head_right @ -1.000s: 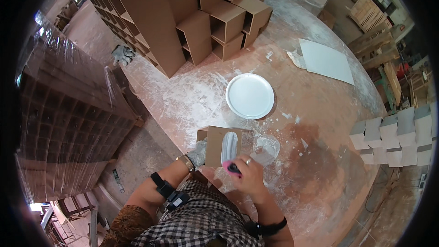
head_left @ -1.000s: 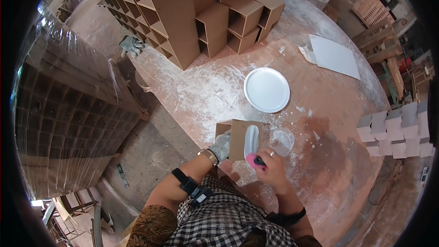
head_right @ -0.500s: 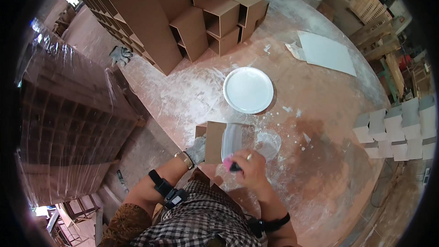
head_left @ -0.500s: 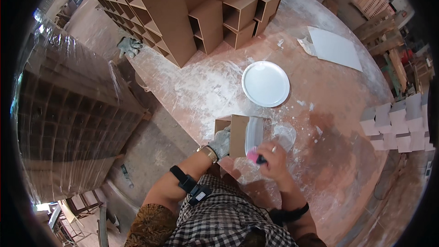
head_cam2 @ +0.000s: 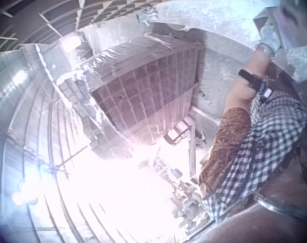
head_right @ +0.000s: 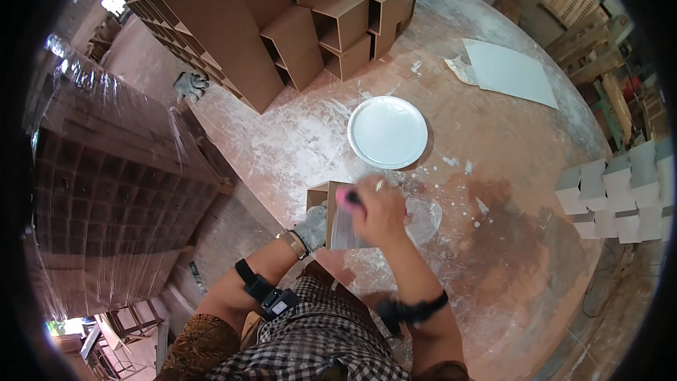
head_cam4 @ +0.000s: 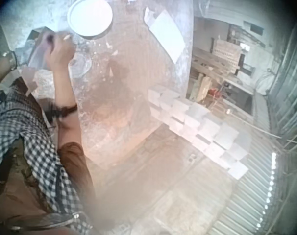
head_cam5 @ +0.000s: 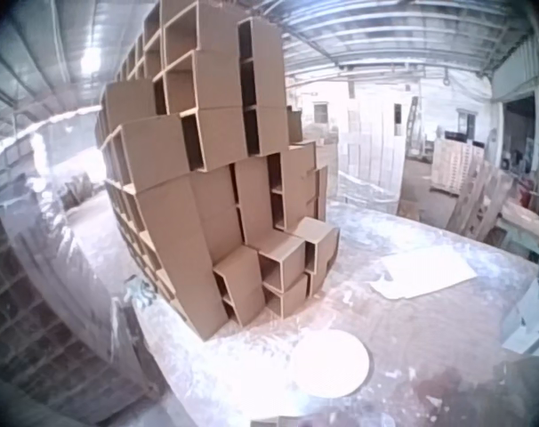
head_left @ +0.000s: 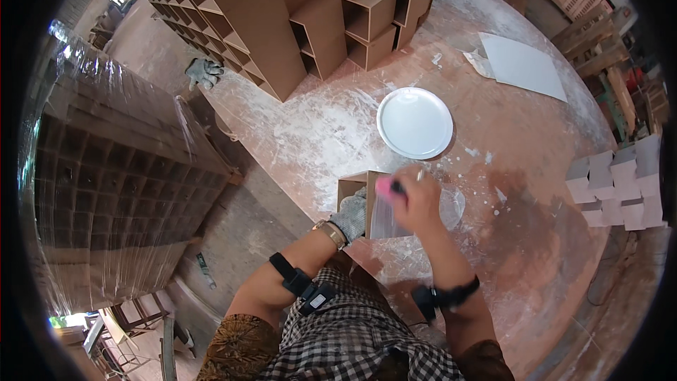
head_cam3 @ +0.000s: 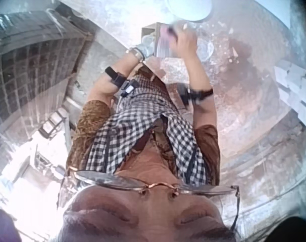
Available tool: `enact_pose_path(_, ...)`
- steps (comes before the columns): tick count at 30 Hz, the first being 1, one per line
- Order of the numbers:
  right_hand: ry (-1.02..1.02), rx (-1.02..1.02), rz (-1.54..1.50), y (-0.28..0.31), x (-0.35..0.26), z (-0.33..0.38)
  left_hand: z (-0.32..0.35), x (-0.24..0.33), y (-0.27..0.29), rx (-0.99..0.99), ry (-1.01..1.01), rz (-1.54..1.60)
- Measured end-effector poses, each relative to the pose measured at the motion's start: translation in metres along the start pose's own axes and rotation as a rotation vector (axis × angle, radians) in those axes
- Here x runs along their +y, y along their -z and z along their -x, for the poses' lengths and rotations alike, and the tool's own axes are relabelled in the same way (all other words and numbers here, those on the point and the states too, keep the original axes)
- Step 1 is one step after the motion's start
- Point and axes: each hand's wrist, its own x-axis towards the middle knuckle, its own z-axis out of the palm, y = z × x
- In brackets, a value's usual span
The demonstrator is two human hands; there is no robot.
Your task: Polishing a small wooden box with a sponge and then removing plastic wrap from a large stack of boxes on a pallet.
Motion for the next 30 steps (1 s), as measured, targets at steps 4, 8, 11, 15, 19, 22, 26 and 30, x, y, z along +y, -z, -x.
enact_pose_path(4, 0.041, -0.014, -0.091, -0.006, 0.005, -0.011, 0.007, 0.008, -0.008, 0.028, 0.037, 0.548)
enact_pose_path(8, 0.204, -0.1, -0.102, 0.008, -0.035, 0.039, 0.014, -0.01, -0.015, 0.139, -0.151, 0.027)
enact_pose_path(11, 0.17, -0.068, -0.133, 0.002, -0.023, 0.027, 0.009, -0.005, -0.017, 0.088, -0.071, 0.056)
enact_pose_path(15, -0.024, 0.083, -0.105, -0.009, 0.006, -0.033, -0.01, 0.027, -0.016, -0.084, 0.151, 0.339)
enact_pose_path(19, 0.207, -0.079, -0.208, 0.003, -0.03, 0.021, 0.015, -0.039, -0.019, -0.189, -0.197, 0.54)
enact_pose_path(22, 0.16, -0.139, -0.253, 0.014, -0.036, 0.035, 0.017, 0.041, 0.005, -0.063, -0.121, -0.155)
enact_pose_path(26, -0.018, -0.034, -0.137, -0.008, -0.004, -0.019, 0.009, 0.048, -0.001, -0.033, -0.084, -0.205)
enact_pose_path(30, 0.038, 0.059, -0.158, -0.013, -0.002, -0.04, 0.005, 0.044, -0.004, 0.014, -0.069, -0.124)
